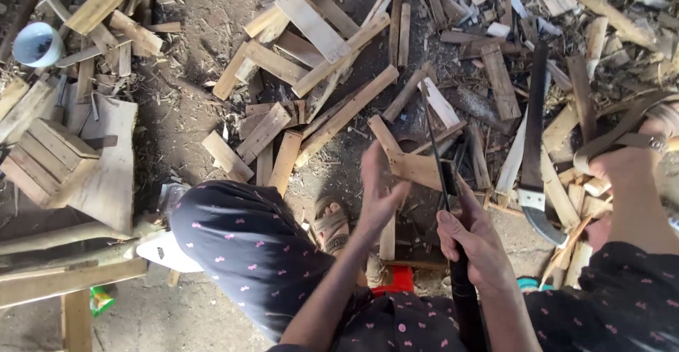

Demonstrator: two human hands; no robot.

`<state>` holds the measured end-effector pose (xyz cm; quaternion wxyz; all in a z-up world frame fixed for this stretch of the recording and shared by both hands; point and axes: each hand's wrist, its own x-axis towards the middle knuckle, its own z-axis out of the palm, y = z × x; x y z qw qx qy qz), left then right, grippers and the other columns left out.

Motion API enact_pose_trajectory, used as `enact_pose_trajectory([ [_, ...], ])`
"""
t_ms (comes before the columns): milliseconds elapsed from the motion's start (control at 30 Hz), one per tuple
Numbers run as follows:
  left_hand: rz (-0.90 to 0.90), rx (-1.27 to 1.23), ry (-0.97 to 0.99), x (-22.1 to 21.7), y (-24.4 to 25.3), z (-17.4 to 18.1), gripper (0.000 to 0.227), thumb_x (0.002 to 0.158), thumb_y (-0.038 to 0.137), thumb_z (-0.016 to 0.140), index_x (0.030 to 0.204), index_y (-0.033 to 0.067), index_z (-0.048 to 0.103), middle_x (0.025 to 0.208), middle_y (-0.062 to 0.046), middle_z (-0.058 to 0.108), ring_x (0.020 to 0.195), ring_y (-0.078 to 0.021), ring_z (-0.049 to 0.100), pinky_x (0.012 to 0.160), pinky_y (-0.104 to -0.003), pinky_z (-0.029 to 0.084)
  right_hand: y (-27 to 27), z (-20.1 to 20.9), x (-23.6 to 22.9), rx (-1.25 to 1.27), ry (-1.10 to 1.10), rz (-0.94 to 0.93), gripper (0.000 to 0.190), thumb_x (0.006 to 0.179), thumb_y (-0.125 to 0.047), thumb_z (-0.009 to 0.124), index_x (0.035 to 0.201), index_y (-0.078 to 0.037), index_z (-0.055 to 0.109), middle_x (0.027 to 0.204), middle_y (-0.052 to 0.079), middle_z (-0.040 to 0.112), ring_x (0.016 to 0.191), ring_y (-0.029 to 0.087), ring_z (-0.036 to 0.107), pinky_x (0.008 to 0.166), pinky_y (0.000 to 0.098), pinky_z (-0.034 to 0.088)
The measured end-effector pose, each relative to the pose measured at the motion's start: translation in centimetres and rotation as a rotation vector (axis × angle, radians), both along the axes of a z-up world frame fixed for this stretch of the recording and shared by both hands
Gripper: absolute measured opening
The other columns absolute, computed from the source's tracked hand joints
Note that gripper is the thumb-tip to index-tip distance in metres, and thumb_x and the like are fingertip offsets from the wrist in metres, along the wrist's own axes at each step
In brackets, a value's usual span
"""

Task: The person sits on the ground and uses a curved blade to shave and shape a small piece of wood. They repeatedly hold the wood in one hand and scrape the blade along its surface to remove material, occasionally inspecting the piece.

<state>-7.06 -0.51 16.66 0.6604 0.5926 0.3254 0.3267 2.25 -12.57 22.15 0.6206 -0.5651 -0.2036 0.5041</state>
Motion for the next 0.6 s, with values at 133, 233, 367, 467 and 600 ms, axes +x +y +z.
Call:
enact_pose_trajectory([
  [133, -0.310, 0.619, -0.064, -0.4, 2.1, 0.4, 0.053, 0.086, 0.009, 0.068, 0.132, 0.0169, 0.042, 0.126, -0.009, 0.051, 0.114, -0.0252, 0.051, 0.095, -0.040, 0.047, -0.2, 0.6, -0.5, 0.107, 0.011, 0.087, 0.065, 0.086, -0.017, 0.053, 0.146, -0.016, 0.026, 0.042, -0.002, 0.038, 0.032, 0.006, 0.033, 0.031, 0.0200, 0.030],
  [233, -0.250, 0.653, -0.025, 0.3, 2.0, 0.8, 0.026, 0.076, 0.003, 0.074, 0.089, 0.0121, 0.054, 0.092, -0.002, 0.057, 0.081, -0.0133, 0.061, 0.074, -0.026, 0.058, -1.2, 0.3, 0.7, 0.339, 0.232, 0.226, 0.068, 0.091, -0.018, 0.051, 0.148, -0.025, 0.013, 0.056, -0.006, 0.040, 0.041, 0.005, 0.034, 0.035, 0.0184, 0.031],
  [367, -0.148, 0.785, -0.102, 1.3, 0.9, -0.8, 0.014, 0.085, -0.006, 0.062, 0.082, 0.0010, 0.050, 0.096, -0.014, 0.064, 0.079, -0.0208, 0.064, 0.069, -0.028, 0.057, -2.4, 1.2, 1.7, 0.495, 0.604, 0.285, 0.084, 0.086, -0.020, 0.068, 0.147, -0.019, 0.010, 0.052, -0.002, 0.043, 0.034, 0.008, 0.032, 0.031, 0.0228, 0.027],
  [467, -0.050, 0.901, -0.191, 1.9, 0.2, 0.5, 0.018, 0.088, -0.003, 0.057, 0.074, -0.0015, 0.047, 0.097, -0.020, 0.064, 0.088, -0.0274, 0.067, 0.077, -0.035, 0.060, -2.5, 1.9, 1.3, 0.486, 0.676, 0.231, 0.087, 0.084, -0.019, 0.069, 0.147, -0.015, 0.009, 0.051, 0.000, 0.041, 0.033, 0.006, 0.031, 0.032, 0.0218, 0.027],
  [600, 0.091, 1.108, -0.287, 2.0, -0.2, 3.8, 0.025, 0.091, -0.005, 0.050, 0.068, -0.0022, 0.042, 0.094, -0.022, 0.065, 0.092, -0.0332, 0.067, 0.082, -0.042, 0.059, -2.5, 2.3, 0.5, 0.477, 0.637, 0.208, 0.083, 0.087, -0.021, 0.064, 0.148, -0.016, 0.008, 0.051, 0.001, 0.038, 0.034, 0.006, 0.028, 0.032, 0.0211, 0.026],
])
